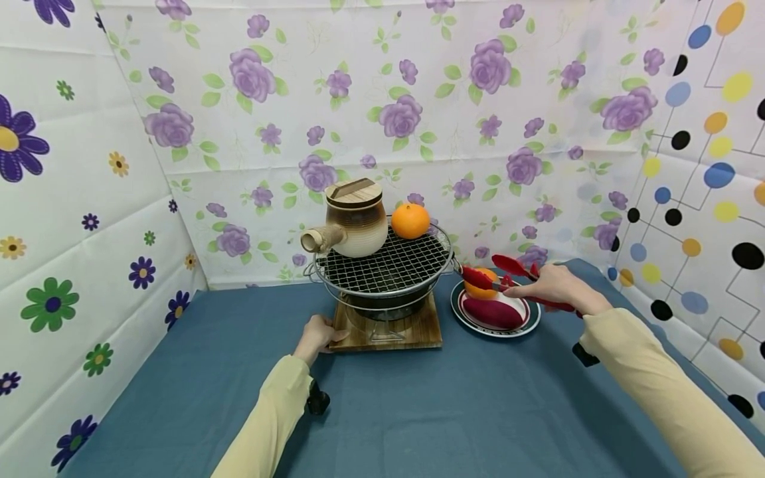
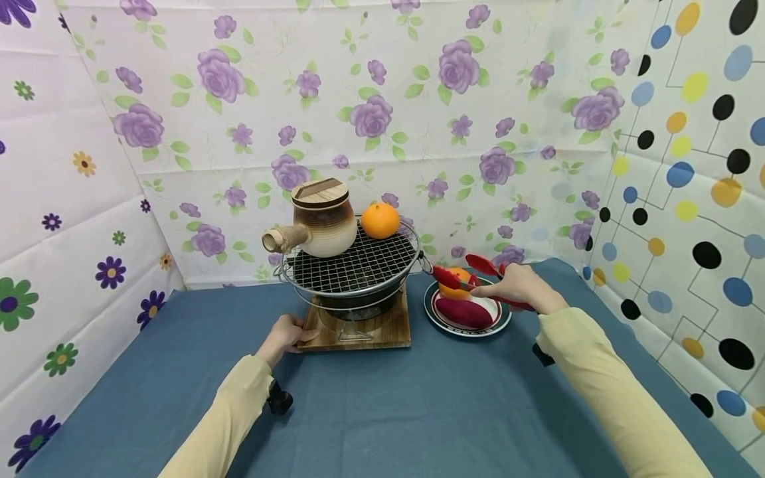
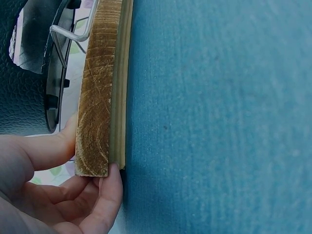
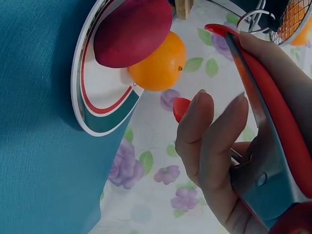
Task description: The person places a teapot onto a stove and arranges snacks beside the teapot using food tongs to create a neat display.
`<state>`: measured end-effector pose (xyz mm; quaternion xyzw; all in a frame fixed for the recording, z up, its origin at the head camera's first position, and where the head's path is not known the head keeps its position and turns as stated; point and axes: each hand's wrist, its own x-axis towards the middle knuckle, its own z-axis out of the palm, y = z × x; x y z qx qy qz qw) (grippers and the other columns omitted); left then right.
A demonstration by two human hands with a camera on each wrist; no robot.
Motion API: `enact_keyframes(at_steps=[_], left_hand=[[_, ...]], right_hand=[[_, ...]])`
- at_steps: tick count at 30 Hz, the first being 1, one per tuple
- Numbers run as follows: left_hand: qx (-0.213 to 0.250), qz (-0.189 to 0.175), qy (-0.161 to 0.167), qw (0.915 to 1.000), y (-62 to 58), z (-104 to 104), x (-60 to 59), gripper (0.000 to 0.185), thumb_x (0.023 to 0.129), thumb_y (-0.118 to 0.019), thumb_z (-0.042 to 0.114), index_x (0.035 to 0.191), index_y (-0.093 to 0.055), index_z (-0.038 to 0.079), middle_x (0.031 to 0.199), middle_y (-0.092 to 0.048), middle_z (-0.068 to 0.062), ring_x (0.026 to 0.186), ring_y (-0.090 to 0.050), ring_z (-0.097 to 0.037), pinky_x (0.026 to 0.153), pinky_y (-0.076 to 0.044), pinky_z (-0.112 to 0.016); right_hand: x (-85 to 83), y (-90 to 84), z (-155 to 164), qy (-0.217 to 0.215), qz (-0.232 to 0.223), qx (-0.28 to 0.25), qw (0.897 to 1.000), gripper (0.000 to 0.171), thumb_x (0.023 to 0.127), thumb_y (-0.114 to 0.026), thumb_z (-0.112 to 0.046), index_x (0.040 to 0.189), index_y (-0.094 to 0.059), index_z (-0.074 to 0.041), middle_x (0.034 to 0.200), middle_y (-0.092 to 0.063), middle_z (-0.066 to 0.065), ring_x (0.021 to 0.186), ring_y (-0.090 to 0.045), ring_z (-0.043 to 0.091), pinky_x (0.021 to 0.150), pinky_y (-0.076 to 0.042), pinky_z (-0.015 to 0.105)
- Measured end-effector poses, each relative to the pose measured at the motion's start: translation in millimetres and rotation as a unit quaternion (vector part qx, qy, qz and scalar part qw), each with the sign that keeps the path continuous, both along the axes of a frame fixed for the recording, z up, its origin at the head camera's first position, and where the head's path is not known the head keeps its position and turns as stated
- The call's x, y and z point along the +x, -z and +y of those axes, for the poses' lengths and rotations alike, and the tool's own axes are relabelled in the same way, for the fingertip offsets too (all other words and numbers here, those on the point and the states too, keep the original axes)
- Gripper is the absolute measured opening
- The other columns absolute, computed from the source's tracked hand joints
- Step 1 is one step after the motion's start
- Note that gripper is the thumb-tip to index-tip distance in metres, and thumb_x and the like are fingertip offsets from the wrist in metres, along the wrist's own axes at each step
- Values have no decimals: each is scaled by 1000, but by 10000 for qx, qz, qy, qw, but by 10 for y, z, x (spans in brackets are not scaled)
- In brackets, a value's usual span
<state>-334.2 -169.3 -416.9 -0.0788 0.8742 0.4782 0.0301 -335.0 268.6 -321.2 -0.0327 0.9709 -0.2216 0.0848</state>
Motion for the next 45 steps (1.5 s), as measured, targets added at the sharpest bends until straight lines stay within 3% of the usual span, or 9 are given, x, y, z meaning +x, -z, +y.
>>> enact_keyframes(at_steps=[9, 15, 21, 23, 27, 29, 31, 35, 45], left_hand=[[17, 51, 54, 10000, 10, -15, -3, 47, 78, -72, 7, 51, -34, 14, 45, -32, 0, 40, -37, -13, 52, -51, -37], [-1, 24, 58, 10000, -6, -6, 7, 48, 78, -72, 8, 51, -33, 15, 44, -32, 0, 40, -36, -13, 52, -51, -36], [-32, -5, 30, 10000, -40, 8, 24, 30, 79, -71, 6, 65, -45, 6, 59, -41, -5, 51, -46, -17, 56, -52, -38], [-44, 5, 49, 10000, -49, 6, 35, 19, 79, -70, 5, 77, -54, -3, 66, -45, -9, 57, -51, -19, 57, -52, -39], [-35, 25, 51, 10000, -48, 0, 38, 21, 79, -70, 5, 86, -55, -8, 71, -48, -11, 61, -52, -21, 58, -52, -39], [-21, 3, 35, 10000, -43, 0, 35, 20, 80, -70, 5, 76, -52, -4, 65, -45, -8, 56, -49, -18, 57, -52, -38], [-41, 10, 14, 10000, -33, 2, 26, 33, 79, -70, 5, 63, -41, 6, 58, -40, -4, 49, -43, -15, 56, -52, -38], [-58, 24, 10, 10000, -19, 5, 13, 50, 79, -70, 5, 55, -27, 15, 49, -31, -1, 41, -32, -12, 53, -51, -37], [-49, 19, 39, 10000, -32, 3, 30, 41, 80, -69, 5, 56, -36, 12, 54, -43, -4, 47, -42, -15, 56, -52, -38]], right_hand=[[-21, -6, -7, -18, -208, -16, 9998, 68, 69, -63, -65, 76, -48, 1, 58, -46, 8, 48, -56, 21, 47, -45, 29], [-36, 12, -15, 6, -239, 49, 9997, 67, 70, -63, -64, 76, -46, 0, 60, -44, 8, 48, -56, 21, 48, -46, 30], [-36, 39, -27, 37, -302, 100, 9995, 74, 68, -63, -66, 85, -46, 3, 64, -45, 10, 47, -53, 20, 47, -44, 30], [-38, 48, -28, 27, -306, 127, 9994, 74, 68, -62, -66, 86, -47, 4, 63, -44, 10, 47, -52, 19, 47, -44, 29], [-53, 56, -30, 30, -308, 157, 9994, 76, 67, -62, -69, 86, -47, 4, 63, -43, 9, 46, -53, 20, 46, -44, 29], [-57, 59, -37, 19, -306, 173, 9994, 77, 64, -62, -71, 83, -47, 2, 60, -42, 7, 45, -52, 19, 46, -43, 29], [-60, 64, -46, 4, -287, 182, 9994, 76, 63, -62, -72, 79, -47, 1, 56, -40, 5, 44, -52, 19, 46, -43, 29], [-59, 75, -59, -52, -241, 195, 9995, 72, 63, -61, -72, 73, -47, -3, 52, -37, 2, 42, -50, 18, 45, -43, 28], [-65, 102, -56, -8, -378, 104, 9992, 76, 62, -62, -72, 80, -49, 1, 52, -37, 2, 41, -48, 17, 45, -44, 28]])
